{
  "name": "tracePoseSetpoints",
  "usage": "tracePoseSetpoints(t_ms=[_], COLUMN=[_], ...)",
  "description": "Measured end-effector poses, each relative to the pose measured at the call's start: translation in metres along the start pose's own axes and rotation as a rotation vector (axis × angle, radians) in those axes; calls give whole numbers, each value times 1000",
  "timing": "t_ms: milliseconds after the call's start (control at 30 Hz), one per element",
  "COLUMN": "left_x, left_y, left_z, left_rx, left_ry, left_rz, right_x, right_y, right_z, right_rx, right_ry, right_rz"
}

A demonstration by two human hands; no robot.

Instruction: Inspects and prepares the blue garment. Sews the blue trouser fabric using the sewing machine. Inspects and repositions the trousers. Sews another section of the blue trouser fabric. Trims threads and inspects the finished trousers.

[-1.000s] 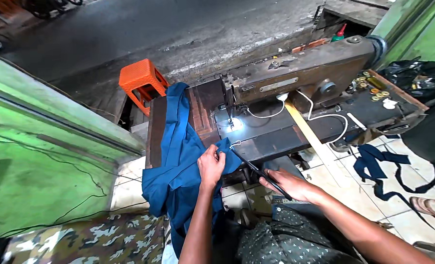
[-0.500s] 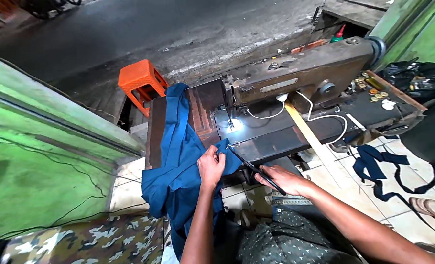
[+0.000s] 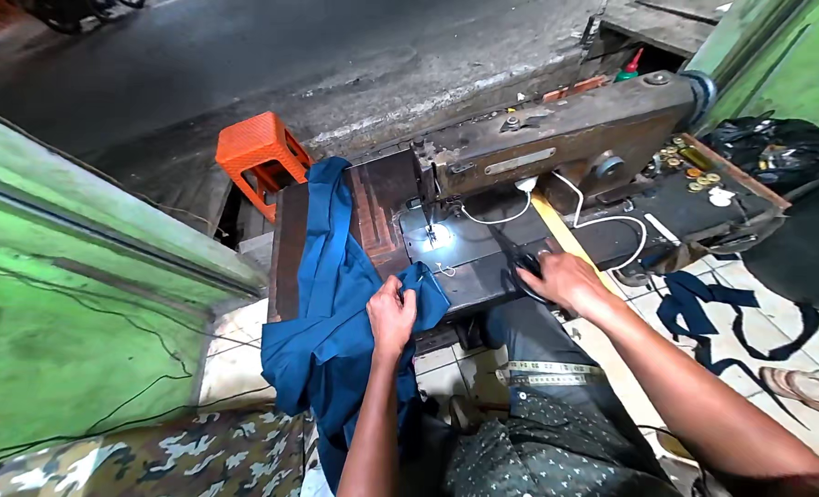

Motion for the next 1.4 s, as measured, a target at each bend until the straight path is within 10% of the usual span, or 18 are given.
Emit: tracePoseSetpoints(t_ms=[100,333,500,767,1400], left_x=[1,-5,-12,-12,-19], left_y=[2,1,-2,-3,69], left_z=[-2,-1,1,0,91], left_rx=[-19,-15,-7,-62,352], left_ry=[19,14,-28,-30,-399], left_rz=[17,98,298,402,-126], right_x=[-24,-96,-71,-108,-112], right_y=[4,-60,-45,-70,-26], right_z=[-16,-26,33,-11,24], right_rx=[174,180,-519,79,265], right_ry=[24,752,1075,676,1191], right_rz=[71,-39,-461,-381,-796])
Point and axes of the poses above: each hand's wrist, its own z-axis away from the middle knuckle, its own y-axis out of the back of the hand, x = y × z, the point moved 3 cm from there along -z, towards the middle knuckle, and after that the axes turned 1 degree about y, right-handed, at the moved point
